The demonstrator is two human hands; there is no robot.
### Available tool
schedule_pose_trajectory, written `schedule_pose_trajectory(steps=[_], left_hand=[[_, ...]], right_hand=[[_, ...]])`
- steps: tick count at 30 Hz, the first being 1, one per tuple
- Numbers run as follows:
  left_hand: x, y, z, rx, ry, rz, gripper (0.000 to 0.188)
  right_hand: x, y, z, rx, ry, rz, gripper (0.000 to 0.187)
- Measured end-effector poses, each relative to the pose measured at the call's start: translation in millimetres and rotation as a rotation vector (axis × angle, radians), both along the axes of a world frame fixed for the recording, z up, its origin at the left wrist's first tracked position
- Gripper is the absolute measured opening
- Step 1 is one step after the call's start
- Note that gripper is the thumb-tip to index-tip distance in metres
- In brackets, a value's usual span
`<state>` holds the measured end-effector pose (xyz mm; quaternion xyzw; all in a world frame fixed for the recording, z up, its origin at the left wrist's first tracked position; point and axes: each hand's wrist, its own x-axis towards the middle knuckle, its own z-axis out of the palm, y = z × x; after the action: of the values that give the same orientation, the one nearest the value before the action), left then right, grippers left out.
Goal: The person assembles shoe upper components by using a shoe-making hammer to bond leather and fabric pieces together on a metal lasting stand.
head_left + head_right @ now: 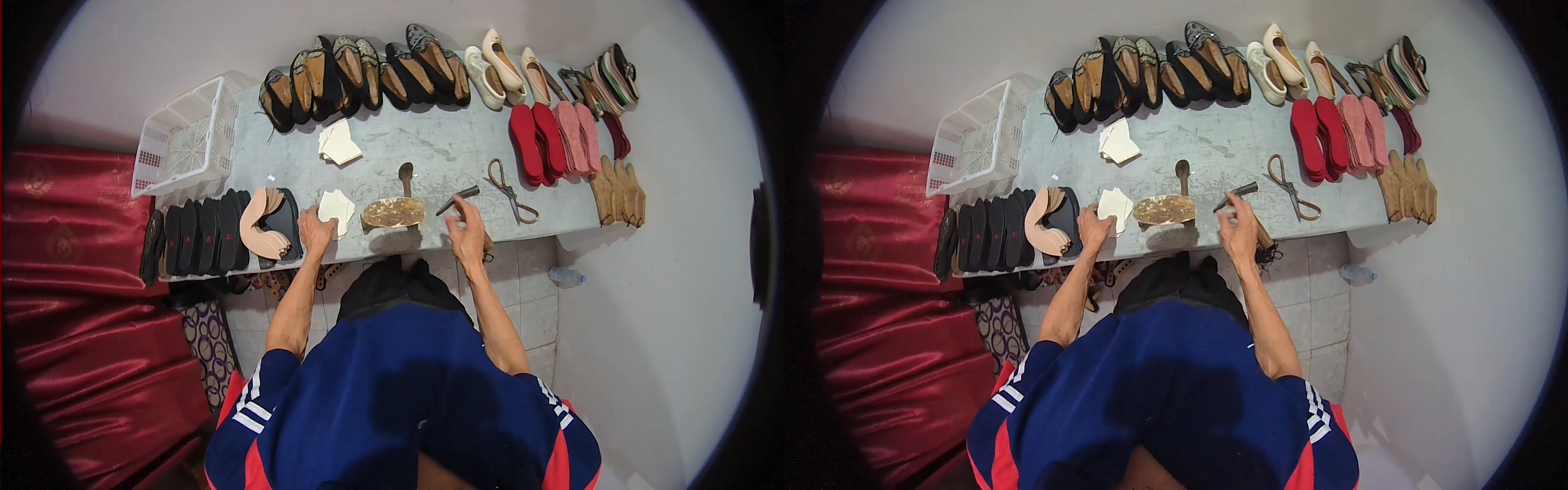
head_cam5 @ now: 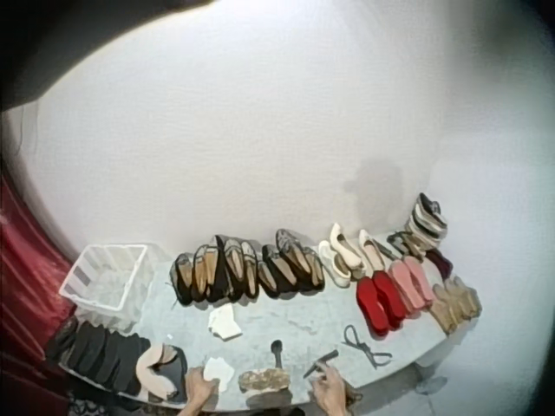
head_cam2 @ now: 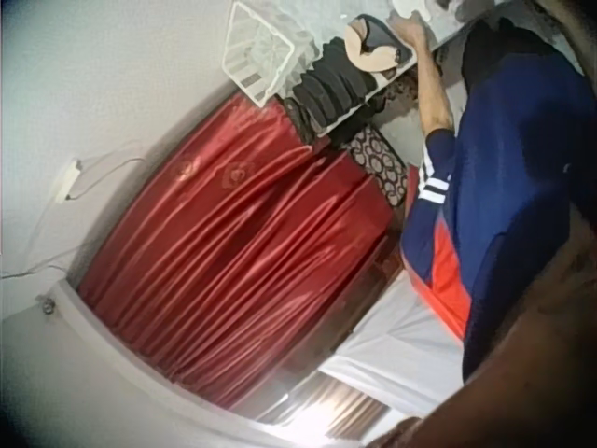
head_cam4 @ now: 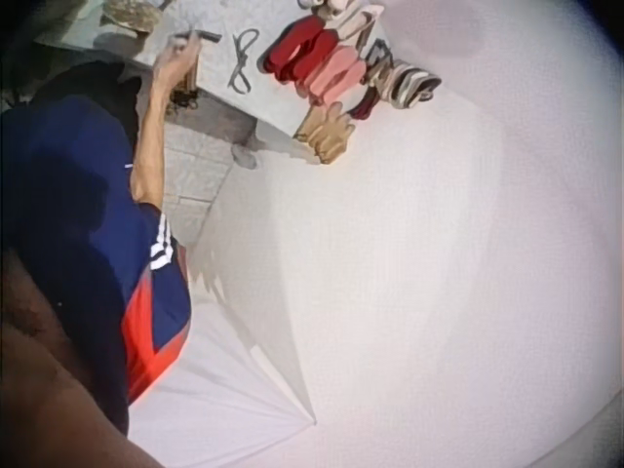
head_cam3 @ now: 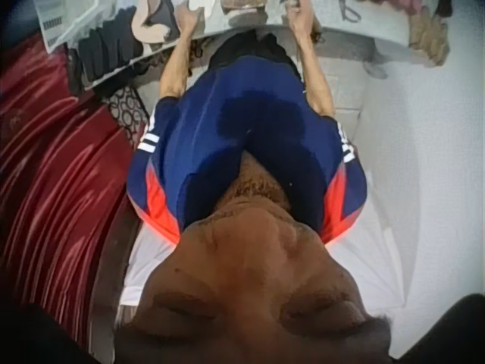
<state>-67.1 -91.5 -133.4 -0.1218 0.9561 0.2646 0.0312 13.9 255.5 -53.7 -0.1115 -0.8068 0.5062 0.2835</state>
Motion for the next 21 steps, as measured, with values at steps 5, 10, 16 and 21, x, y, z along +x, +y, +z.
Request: schedule_pose_trajectory(steps=[5, 10, 16, 21], left_hand=[[1.8, -2.5, -0.4, 0.044, 0.035, -0.042, 0.063], [-7.3, -14.8, 10.4, 0.37, 0.133, 0.086, 0.048], [5.5, 18.1, 158.8, 1.058, 0.009, 0.1, 0.07], [19.8, 47.5, 172.3, 1.188, -0.351, -0.296, 0.076]], right_hand=[[7.4, -4.5, 19.2, -0.159, -0.417, 0.122, 0.029], [10.8, -21.7, 37.2, -0.101, -0.307, 0.158, 0.026], [7.7, -34.0, 68.9, -0.201, -0.296, 0.201, 0.023], [-12.7, -54.4, 77.7, -0.372, -0.32, 0.461, 0.029]])
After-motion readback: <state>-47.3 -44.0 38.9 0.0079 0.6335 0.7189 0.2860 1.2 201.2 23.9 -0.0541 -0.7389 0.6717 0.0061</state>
